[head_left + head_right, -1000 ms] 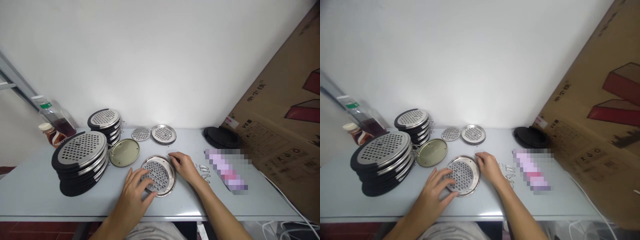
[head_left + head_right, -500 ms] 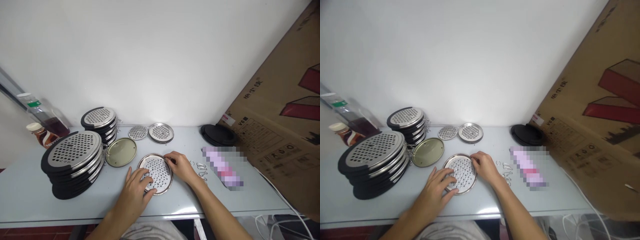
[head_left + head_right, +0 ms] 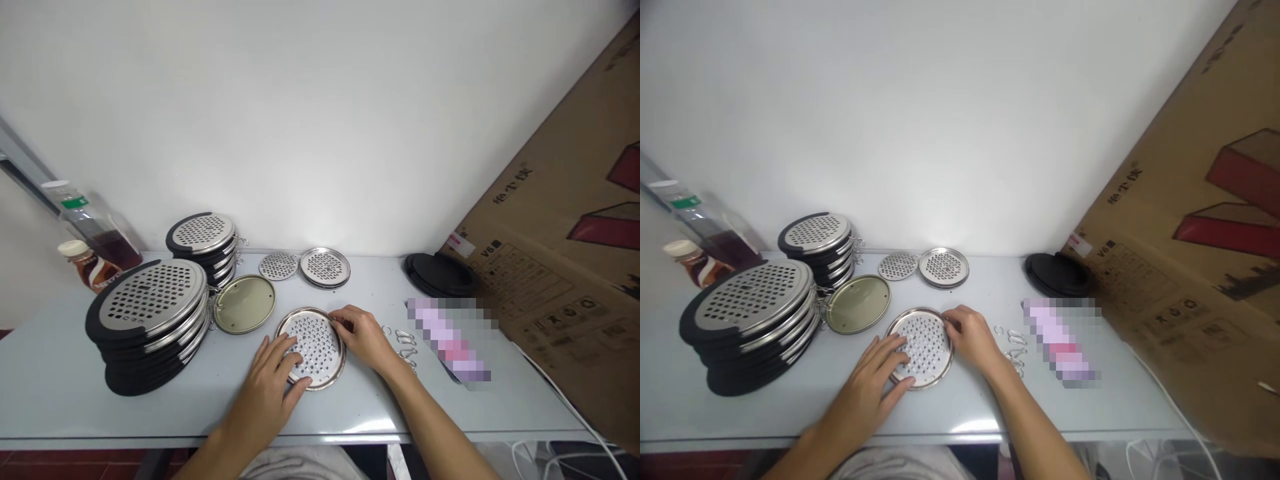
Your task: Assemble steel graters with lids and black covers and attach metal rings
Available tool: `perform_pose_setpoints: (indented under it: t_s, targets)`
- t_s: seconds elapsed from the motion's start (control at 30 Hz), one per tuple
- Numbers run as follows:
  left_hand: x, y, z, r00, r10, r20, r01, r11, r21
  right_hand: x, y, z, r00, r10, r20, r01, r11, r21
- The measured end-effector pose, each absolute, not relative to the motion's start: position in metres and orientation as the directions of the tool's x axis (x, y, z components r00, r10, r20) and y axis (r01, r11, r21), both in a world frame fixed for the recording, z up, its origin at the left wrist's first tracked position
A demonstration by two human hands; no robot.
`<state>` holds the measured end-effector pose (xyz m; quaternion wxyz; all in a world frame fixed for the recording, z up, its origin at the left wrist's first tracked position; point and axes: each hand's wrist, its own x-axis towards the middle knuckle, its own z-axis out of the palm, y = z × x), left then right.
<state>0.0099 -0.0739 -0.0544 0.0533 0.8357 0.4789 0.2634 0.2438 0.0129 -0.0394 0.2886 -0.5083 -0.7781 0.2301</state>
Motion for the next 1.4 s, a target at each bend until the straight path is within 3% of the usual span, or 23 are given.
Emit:
perform_pose_setpoints:
  t_s: [0.57,0.73,0.8,0.87,1.0,1.2,1.4]
  targets:
    - [0.01,-0.073,-0.052,0.373,0.845,0.384,0.758,-0.516,0.399,0.241,0.01,-0.04,-0.325,0.916,0.234,0.666,0.397,-0.631]
    - [0.008,-0.076,-0.049,0.345,0.863,0.369,0.749,-0.49,0.445,0.242,0.019,-0.038,-0.224,0.935,0.273,0.707,0.349,-0.615]
    - [0.004,-0.078,-0.048,0.322,0.88,0.35,0.751,-0.463,0.472,0.242,0.028,-0.031,-0.207,0.931,0.302,0.77,0.345,-0.536]
    - [-0.002,-0.081,-0.049,0.293,0.901,0.32,0.758,-0.423,0.496,0.239,0.04,-0.021,-0.234,0.924,0.303,0.865,0.34,-0.369]
    - [-0.014,-0.082,-0.054,0.234,0.934,0.27,0.782,-0.345,0.518,0.229,0.066,-0.006,-0.292,0.935,0.202,0.945,0.314,-0.088]
    - [-0.016,-0.078,-0.06,0.235,0.936,0.261,0.772,-0.343,0.535,0.219,0.086,-0.008,-0.338,0.935,0.105,0.941,0.339,0.006]
    - [-0.015,-0.076,-0.065,0.224,0.916,0.332,0.77,-0.375,0.516,0.222,0.088,-0.004,-0.369,0.922,0.12,0.929,0.368,0.027]
